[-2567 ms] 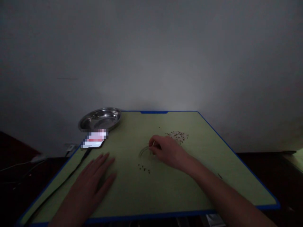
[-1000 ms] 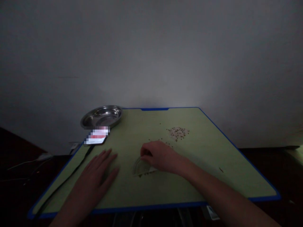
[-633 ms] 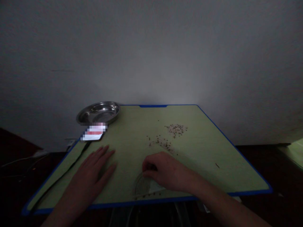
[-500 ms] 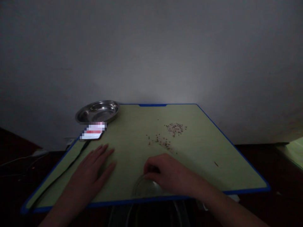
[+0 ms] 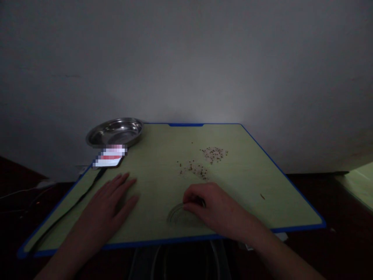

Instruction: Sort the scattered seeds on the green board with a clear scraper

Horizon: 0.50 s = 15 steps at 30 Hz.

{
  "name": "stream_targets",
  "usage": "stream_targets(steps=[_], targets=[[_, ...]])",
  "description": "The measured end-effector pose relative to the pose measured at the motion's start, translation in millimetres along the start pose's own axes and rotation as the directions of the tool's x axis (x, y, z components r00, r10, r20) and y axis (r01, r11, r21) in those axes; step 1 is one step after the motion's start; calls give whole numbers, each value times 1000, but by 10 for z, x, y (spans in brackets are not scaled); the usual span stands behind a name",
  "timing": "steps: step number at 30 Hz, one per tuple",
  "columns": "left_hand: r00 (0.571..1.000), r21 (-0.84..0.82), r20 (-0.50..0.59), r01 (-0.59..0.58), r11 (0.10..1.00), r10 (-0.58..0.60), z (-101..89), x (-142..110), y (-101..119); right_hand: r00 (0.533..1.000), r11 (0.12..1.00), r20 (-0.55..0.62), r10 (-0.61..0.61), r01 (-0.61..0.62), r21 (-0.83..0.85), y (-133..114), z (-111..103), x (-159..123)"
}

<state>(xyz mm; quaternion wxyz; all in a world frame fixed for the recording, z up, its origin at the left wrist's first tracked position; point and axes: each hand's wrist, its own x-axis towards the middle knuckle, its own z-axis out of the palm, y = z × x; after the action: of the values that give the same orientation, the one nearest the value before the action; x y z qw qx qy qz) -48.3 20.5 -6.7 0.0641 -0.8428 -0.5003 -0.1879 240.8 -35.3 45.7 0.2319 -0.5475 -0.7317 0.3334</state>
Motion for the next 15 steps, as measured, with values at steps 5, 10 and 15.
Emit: stream_targets(steps=[5, 10, 15], targets=[[1000, 13, 3, -4, 1000, 4, -7, 8, 0, 999, 999, 35, -31, 30, 19, -44, 58, -60], [1000, 25, -1, -8, 1000, 8, 1, 6, -1, 998, 999, 44, -39, 38, 15, -81, 10, -143], [1000, 55, -19, -18, 998, 19, 17, 6, -44, 997, 999, -79, 11, -9, 31, 15, -119, -217]])
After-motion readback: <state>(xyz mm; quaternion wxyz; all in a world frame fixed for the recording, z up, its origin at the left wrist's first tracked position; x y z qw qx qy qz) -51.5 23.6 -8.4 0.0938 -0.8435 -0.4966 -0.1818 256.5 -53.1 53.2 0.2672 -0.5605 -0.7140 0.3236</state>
